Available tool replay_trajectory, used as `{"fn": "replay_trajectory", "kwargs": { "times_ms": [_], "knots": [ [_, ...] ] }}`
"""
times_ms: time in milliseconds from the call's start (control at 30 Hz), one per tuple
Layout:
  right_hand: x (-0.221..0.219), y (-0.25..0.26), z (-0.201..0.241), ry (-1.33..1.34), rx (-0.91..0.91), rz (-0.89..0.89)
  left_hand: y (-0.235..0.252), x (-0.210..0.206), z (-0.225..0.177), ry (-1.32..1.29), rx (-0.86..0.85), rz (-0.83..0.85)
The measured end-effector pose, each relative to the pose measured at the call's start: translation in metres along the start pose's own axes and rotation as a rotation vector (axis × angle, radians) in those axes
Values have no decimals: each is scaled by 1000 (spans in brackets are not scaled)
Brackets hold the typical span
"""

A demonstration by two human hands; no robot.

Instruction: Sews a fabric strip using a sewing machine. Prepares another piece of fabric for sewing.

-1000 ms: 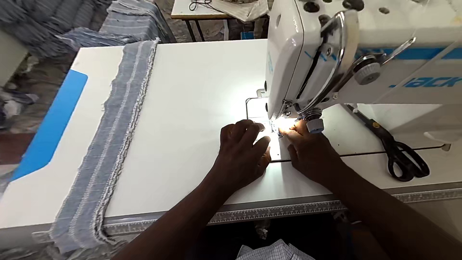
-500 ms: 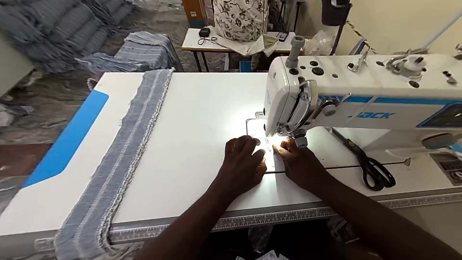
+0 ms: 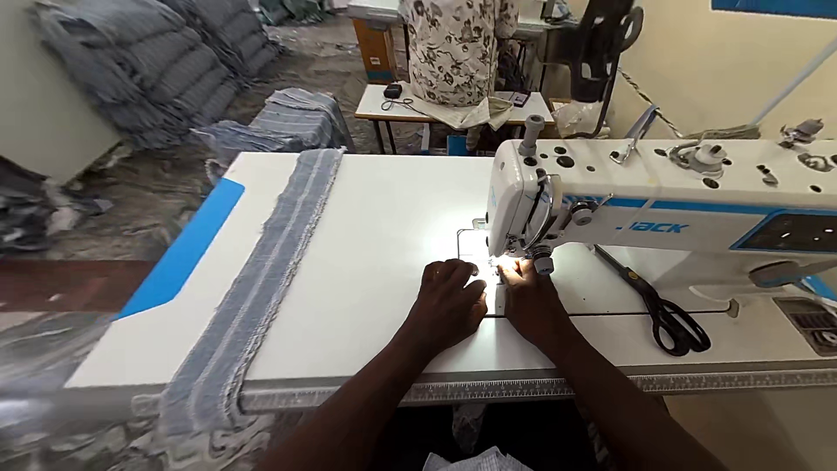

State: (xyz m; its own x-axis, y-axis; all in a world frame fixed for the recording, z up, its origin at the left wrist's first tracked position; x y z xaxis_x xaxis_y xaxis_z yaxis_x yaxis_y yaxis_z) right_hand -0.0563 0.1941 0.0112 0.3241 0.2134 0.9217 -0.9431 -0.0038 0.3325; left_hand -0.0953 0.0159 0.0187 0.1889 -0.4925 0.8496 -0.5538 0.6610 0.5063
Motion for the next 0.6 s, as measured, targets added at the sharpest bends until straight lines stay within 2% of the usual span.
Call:
{"fn": "replay_trajectory", "kwargs": {
  "times_ms": [100, 200, 267, 333, 433, 500, 600],
  "knots": [
    [11, -19, -8, 155, 37, -87, -29, 26, -22, -160, 166, 15],
    [19, -51, -6, 228, 52, -71, -110, 75, -34, -199, 258, -46],
    [16, -68, -9, 190, 87, -46, -175, 103, -19, -172, 388, -91],
    [14, -77, -8, 157, 111, -30, -237, 127, 6, -62, 608, -131],
    [11, -75, -8, 143, 113, -51, -297, 149, 47, 190, 857, -102],
    [9, -70, -6, 118, 124, -75, -312, 153, 72, 340, 867, -87],
    [9, -72, -5, 119, 121, -69, -319, 165, 93, 406, 787, -25]
  ]
}}
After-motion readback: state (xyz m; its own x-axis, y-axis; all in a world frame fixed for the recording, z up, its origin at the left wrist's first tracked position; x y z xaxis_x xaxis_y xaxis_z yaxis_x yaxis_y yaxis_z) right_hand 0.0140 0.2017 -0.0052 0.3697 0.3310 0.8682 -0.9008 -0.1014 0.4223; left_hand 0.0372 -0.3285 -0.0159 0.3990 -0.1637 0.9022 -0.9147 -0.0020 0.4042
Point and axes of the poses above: each hand's wrist, its own y-axis towards the middle knuckle, its own x-axis out of the back of the hand, z = x × y, the point moved 2 cm from there along y, towards the middle knuckle
